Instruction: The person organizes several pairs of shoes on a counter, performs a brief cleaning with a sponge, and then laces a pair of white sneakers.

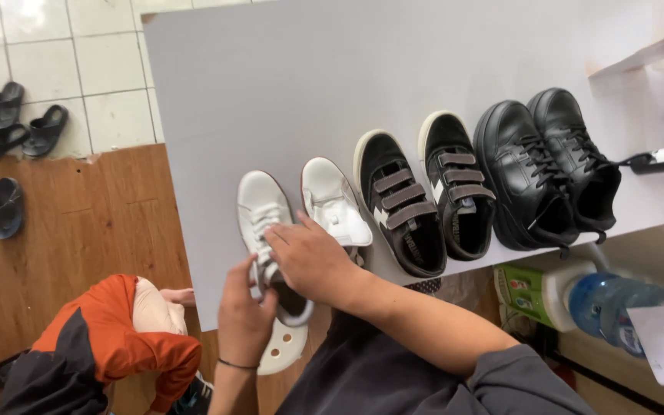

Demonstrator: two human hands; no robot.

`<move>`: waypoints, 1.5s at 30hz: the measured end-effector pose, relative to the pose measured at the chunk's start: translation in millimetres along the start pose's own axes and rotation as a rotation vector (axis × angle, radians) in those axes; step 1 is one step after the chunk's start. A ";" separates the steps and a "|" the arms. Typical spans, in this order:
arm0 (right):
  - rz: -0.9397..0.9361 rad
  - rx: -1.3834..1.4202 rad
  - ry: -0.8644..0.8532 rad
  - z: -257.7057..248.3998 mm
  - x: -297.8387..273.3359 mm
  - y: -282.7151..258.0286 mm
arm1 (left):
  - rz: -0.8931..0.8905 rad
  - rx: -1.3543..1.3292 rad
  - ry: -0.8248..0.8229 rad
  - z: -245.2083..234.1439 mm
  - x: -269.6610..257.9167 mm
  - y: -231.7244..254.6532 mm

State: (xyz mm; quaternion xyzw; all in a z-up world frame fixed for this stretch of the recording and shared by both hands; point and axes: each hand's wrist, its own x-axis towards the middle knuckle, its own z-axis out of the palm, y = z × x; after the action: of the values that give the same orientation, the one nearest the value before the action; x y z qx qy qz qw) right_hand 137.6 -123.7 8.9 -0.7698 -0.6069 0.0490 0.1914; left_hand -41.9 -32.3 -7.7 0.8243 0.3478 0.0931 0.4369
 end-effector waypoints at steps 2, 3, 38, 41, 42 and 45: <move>0.001 -0.032 -0.029 -7.1 0.4 2.9 | -0.005 -0.042 0.067 9.7 -11.8 -5.4; -0.009 -0.041 -0.012 -4.5 -4.8 1.3 | 0.011 -0.039 0.081 11.9 -16.9 -7.4; 0.466 0.257 -0.292 -19.9 -0.4 32.3 | 0.373 -0.224 0.290 43.0 42.3 -49.3; 0.457 0.248 -0.329 -23.3 0.1 31.6 | 0.294 -0.263 0.262 54.3 47.3 -54.5; 0.454 0.246 -0.326 -30.5 3.1 29.4 | 0.297 -0.263 0.264 57.3 48.1 -56.0; 0.507 0.277 -0.418 -43.8 9.7 27.1 | 0.267 -0.247 0.247 66.2 52.8 -57.6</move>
State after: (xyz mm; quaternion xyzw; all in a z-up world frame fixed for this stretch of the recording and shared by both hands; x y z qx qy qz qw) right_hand 178.4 -129.9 41.2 -0.8360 -0.4101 0.3333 0.1475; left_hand -0.8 -19.5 -100.6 0.7855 0.2725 0.2923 0.4725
